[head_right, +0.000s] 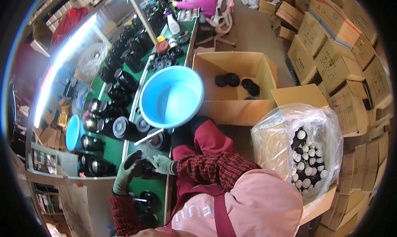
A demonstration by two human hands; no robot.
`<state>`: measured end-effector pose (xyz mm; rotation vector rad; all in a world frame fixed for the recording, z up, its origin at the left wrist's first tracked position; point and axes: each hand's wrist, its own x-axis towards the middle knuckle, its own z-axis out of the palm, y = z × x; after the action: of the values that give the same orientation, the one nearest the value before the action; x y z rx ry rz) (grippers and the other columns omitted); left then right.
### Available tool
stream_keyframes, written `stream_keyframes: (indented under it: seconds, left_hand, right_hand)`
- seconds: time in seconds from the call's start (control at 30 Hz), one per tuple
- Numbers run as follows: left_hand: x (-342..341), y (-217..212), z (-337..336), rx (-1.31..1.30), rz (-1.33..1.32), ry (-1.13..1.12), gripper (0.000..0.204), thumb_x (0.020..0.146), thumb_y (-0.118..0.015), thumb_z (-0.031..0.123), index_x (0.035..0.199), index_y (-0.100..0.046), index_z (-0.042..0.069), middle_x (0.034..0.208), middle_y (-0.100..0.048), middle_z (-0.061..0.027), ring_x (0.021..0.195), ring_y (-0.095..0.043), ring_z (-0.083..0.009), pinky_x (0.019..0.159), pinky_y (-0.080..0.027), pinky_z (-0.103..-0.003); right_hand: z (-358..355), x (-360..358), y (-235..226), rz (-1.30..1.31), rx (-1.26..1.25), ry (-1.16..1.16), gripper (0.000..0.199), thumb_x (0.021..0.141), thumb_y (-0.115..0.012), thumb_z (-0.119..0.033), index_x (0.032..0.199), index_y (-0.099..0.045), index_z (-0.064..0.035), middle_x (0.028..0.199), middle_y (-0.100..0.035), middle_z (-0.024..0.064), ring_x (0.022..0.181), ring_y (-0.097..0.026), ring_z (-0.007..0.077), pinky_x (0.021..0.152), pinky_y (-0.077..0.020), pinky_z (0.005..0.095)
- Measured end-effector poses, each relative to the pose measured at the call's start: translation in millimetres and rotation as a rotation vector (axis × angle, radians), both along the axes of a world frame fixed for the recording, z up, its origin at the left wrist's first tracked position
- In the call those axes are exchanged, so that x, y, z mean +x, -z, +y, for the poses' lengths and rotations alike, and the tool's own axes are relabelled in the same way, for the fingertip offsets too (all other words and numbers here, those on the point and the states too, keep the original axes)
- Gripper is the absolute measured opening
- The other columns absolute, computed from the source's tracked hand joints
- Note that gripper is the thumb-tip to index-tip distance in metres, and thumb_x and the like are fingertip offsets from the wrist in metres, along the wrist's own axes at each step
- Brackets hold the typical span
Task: The person assembles black kettles by attaching lids and handles while seated on the floor. They repeatedly pick up kettle bodies, lids, and handles from a blue basin and nearby boxes, then place the assembled units on the green table.
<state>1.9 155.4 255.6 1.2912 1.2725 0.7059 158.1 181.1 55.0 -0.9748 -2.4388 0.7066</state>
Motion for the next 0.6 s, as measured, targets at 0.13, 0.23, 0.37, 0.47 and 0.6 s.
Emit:
stream_keyframes:
  seconds: [0.13, 0.23, 0.37, 0.47, 0.6]
  left_hand:
    - [-7, 26, 10, 0.121, 1.420, 0.054, 0.073, 0.077, -0.081, 0.057, 0.126, -0.062, 0.006, 0.117, -0.065, -0.0167, 0.109, -0.067, -0.0337, 0.091, -0.054, -0.044]
    - [-5, 41, -2, 0.019, 1.475, 0.095, 0.077, 0.067, -0.087, 0.057, 0.117, -0.060, 0.006, 0.116, -0.062, -0.0136, 0.104, -0.067, -0.0340, 0.087, -0.054, -0.046]
    - [-20, 30, -3, 0.475, 1.441, 0.626, 0.084, 0.061, -0.093, 0.041, 0.128, -0.054, 0.009, 0.123, -0.057, -0.0121, 0.110, -0.061, -0.0336, 0.093, -0.052, -0.045]
    - [-20, 22, 9, 0.472, 1.420, 0.764, 0.091, 0.060, -0.093, 0.041, 0.136, -0.052, 0.012, 0.127, -0.056, -0.0116, 0.115, -0.060, -0.0332, 0.095, -0.052, -0.045]
    - [-9, 31, 5, 0.224, 1.437, 0.389, 0.098, 0.062, -0.093, 0.049, 0.139, -0.049, 0.006, 0.125, -0.057, -0.0143, 0.115, -0.060, -0.0335, 0.095, -0.052, -0.045]
  right_hand:
    - [6, 5, 6, -0.009, -0.073, 0.020, 0.080, 0.089, -0.070, -0.042, 0.151, -0.037, -0.0041, 0.110, -0.061, 0.0177, 0.101, -0.063, 0.0352, 0.087, -0.0502, 0.0464]
    - [6, 4, 0, -0.023, -0.108, -0.013, 0.080, 0.089, -0.071, -0.041, 0.151, -0.037, -0.0036, 0.113, -0.062, 0.0185, 0.103, -0.064, 0.0361, 0.088, -0.0508, 0.0470]
    - [11, 8, -7, -0.052, -0.147, -0.086, 0.081, 0.086, -0.074, -0.039, 0.149, -0.039, -0.0028, 0.111, -0.065, 0.0187, 0.100, -0.066, 0.0366, 0.087, -0.0522, 0.0468]
    - [16, 8, -1, -0.005, -0.058, -0.069, 0.082, 0.084, -0.075, -0.039, 0.148, -0.040, -0.0008, 0.106, -0.067, 0.0182, 0.097, -0.067, 0.0366, 0.085, -0.0529, 0.0452]
    - [2, 0, -7, -0.043, -0.008, 0.027, 0.088, 0.083, -0.075, -0.039, 0.150, -0.037, 0.0040, 0.103, -0.067, 0.0189, 0.093, -0.067, 0.0361, 0.082, -0.0530, 0.0447]
